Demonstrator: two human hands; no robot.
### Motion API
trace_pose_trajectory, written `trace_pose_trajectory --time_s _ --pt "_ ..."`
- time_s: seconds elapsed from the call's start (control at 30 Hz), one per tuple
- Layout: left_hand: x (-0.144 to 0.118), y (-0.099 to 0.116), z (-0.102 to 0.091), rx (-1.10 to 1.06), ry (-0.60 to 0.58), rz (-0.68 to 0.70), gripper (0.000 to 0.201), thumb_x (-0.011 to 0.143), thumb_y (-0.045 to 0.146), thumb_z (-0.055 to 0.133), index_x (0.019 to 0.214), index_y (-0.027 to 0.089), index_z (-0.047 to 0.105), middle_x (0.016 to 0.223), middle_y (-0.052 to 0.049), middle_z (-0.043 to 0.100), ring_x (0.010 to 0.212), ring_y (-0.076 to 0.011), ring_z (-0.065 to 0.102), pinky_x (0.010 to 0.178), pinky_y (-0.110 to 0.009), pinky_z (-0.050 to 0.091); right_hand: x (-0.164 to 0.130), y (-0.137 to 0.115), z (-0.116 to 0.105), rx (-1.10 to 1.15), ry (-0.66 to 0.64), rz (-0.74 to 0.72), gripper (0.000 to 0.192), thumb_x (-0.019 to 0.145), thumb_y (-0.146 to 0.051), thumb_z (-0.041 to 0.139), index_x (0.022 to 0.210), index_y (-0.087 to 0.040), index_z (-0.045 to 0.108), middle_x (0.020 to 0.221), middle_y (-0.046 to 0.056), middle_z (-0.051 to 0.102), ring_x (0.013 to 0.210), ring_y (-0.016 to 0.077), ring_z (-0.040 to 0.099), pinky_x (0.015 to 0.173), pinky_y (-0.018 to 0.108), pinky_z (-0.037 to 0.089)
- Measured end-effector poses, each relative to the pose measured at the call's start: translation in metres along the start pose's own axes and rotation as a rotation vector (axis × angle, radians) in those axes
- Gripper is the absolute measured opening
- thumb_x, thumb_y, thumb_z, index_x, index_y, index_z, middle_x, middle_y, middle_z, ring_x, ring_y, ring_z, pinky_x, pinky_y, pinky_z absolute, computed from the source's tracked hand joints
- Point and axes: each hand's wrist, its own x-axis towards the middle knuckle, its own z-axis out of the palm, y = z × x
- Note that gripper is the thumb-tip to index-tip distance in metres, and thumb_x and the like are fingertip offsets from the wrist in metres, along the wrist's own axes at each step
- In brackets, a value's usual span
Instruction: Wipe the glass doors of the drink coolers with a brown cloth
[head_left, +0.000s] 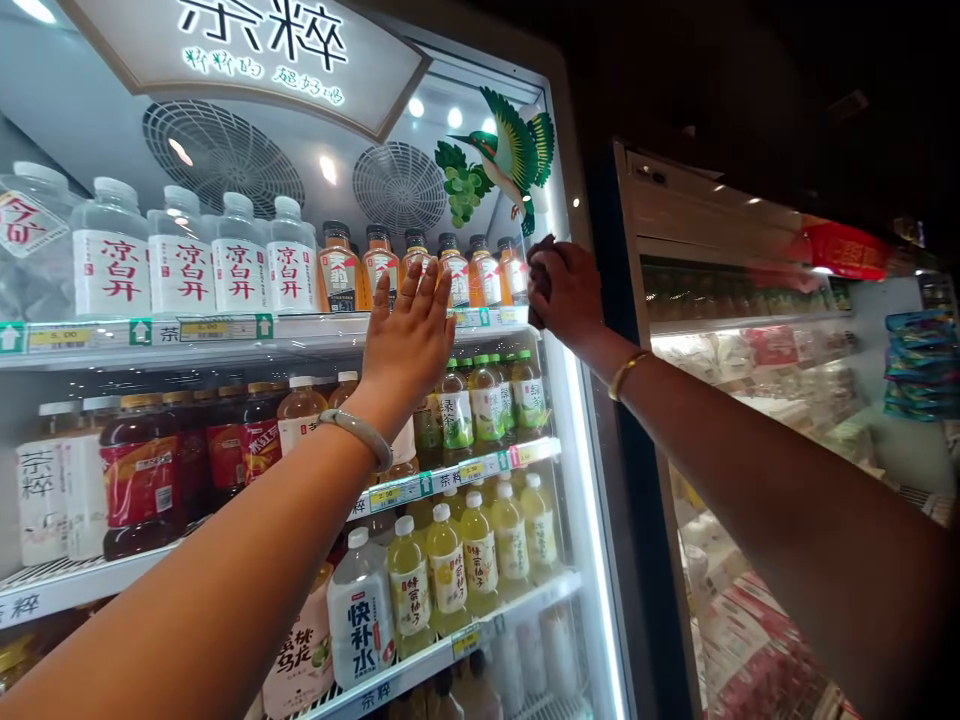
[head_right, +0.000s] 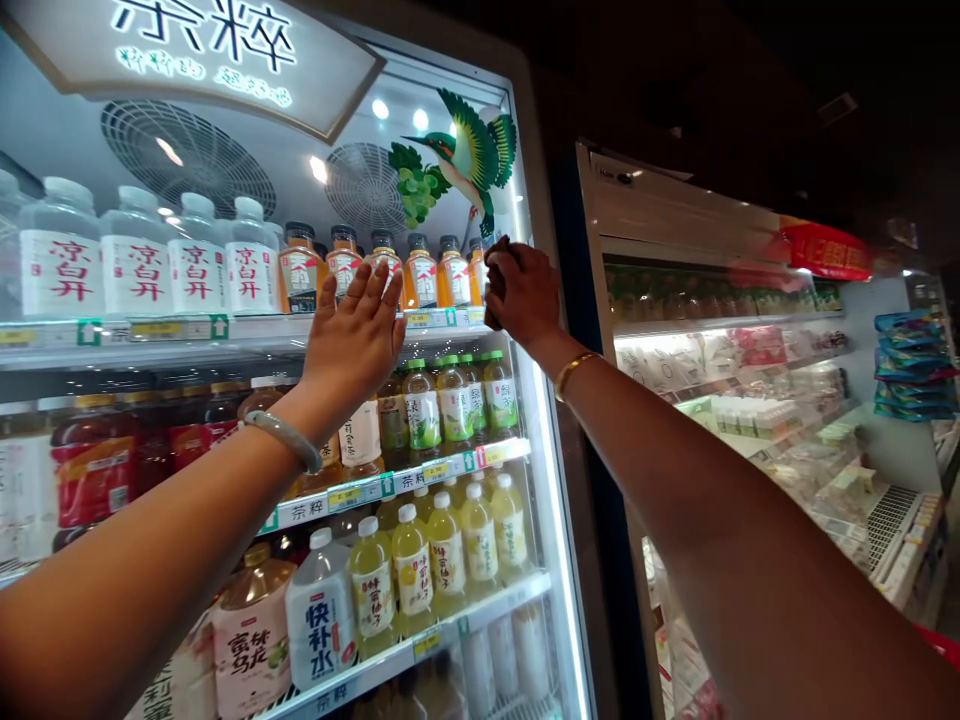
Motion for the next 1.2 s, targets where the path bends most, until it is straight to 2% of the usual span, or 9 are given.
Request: trace_pose_trajectory --time_s 0.17,0.33,0.43,0.57,0.67,0.8,0.9,1.03,1.2 --pt "-0.009 0.005 0.001 0.007 0.017 0.001 0.064 0.105 0.032 0.039 0.166 0.018 0.028 0.174 -0.011 0.021 0.164 -0.0286 0.013 0.135 -0.058 0.001 -0.018 -0.066 0.010 0.110 0.017 -0.120 0.039 0.090 -0.035 0.062 0.128 -0.026 0.066 0.146 0.011 0.058 0.138 0.0321 0.049 0.116 0.053 0.041" --pt "-0.030 0.015 0.006 -0.011 0.025 -0.026 0.066 0.104 0.032 0.040 0.166 0.016 0.026 0.173 -0.014 0.023 0.164 -0.0282 0.010 0.135 -0.058 0.003 -0.071 -0.021 -0.009 0.205 -0.123 -0.634 0.035 0.088 -0.040 0.066 0.122 -0.035 0.070 0.145 0.000 0.061 0.140 0.0283 0.051 0.122 0.052 0.037" --pt "-0.036 0.019 0.009 -0.048 0.035 -0.049 0.069 0.102 0.030 0.042 0.167 0.022 0.022 0.174 -0.010 0.020 0.165 -0.0257 0.008 0.135 -0.058 0.001 -0.052 0.000 -0.008 0.175 -0.124 -0.471 0.039 0.085 -0.037 0.067 0.124 -0.032 0.069 0.144 0.004 0.061 0.136 0.0300 0.053 0.117 0.052 0.042" --pt "-0.038 0.023 0.009 -0.038 0.006 -0.098 0.067 0.103 0.032 0.039 0.167 0.020 0.024 0.175 -0.010 0.017 0.165 -0.0260 0.008 0.135 -0.057 -0.001 -0.029 -0.050 0.007 0.131 0.042 -0.057 0.043 0.085 -0.036 0.068 0.127 -0.025 0.067 0.145 0.011 0.059 0.136 0.0340 0.051 0.115 0.054 0.043" --pt "-0.043 0.026 0.008 -0.021 0.001 -0.106 0.066 0.104 0.033 0.037 0.167 0.019 0.024 0.175 -0.011 0.017 0.165 -0.0264 0.007 0.135 -0.057 0.000 -0.057 -0.080 0.006 0.214 0.008 -0.309 0.041 0.090 -0.035 0.064 0.131 -0.029 0.066 0.148 0.008 0.059 0.141 0.0300 0.048 0.121 0.051 0.038" --pt "-0.053 0.026 0.010 -0.013 0.003 -0.089 0.067 0.103 0.034 0.040 0.167 0.020 0.024 0.175 -0.011 0.018 0.164 -0.0264 0.008 0.135 -0.057 0.002 -0.101 -0.035 -0.011 0.306 -0.082 -0.703 0.032 0.093 -0.037 0.065 0.126 -0.037 0.068 0.148 0.000 0.062 0.142 0.0246 0.050 0.123 0.049 0.038" --pt "-0.057 0.028 0.011 -0.011 -0.004 -0.109 0.067 0.104 0.034 0.040 0.167 0.021 0.023 0.175 -0.010 0.017 0.164 -0.0261 0.007 0.135 -0.056 0.001 -0.092 0.002 -0.016 0.260 -0.130 -0.580 0.031 0.089 -0.036 0.068 0.120 -0.033 0.070 0.143 0.003 0.063 0.136 0.0279 0.055 0.117 0.051 0.044" --pt "-0.058 0.030 0.011 -0.012 -0.002 -0.113 0.066 0.105 0.035 0.038 0.168 0.023 0.023 0.175 -0.008 0.017 0.165 -0.0246 0.006 0.135 -0.056 0.001 -0.065 -0.032 -0.004 0.183 0.015 -0.104 0.039 0.085 -0.035 0.070 0.123 -0.026 0.069 0.143 0.012 0.061 0.136 0.0349 0.053 0.114 0.056 0.045" --pt "-0.063 0.031 0.008 0.020 -0.028 -0.122 0.066 0.104 0.034 0.039 0.167 0.020 0.025 0.174 -0.010 0.018 0.164 -0.0257 0.008 0.136 -0.055 0.002 -0.098 -0.060 -0.008 0.327 -0.069 -0.615 0.032 0.094 -0.035 0.065 0.126 -0.035 0.067 0.147 0.003 0.062 0.144 0.0258 0.049 0.126 0.053 0.036"
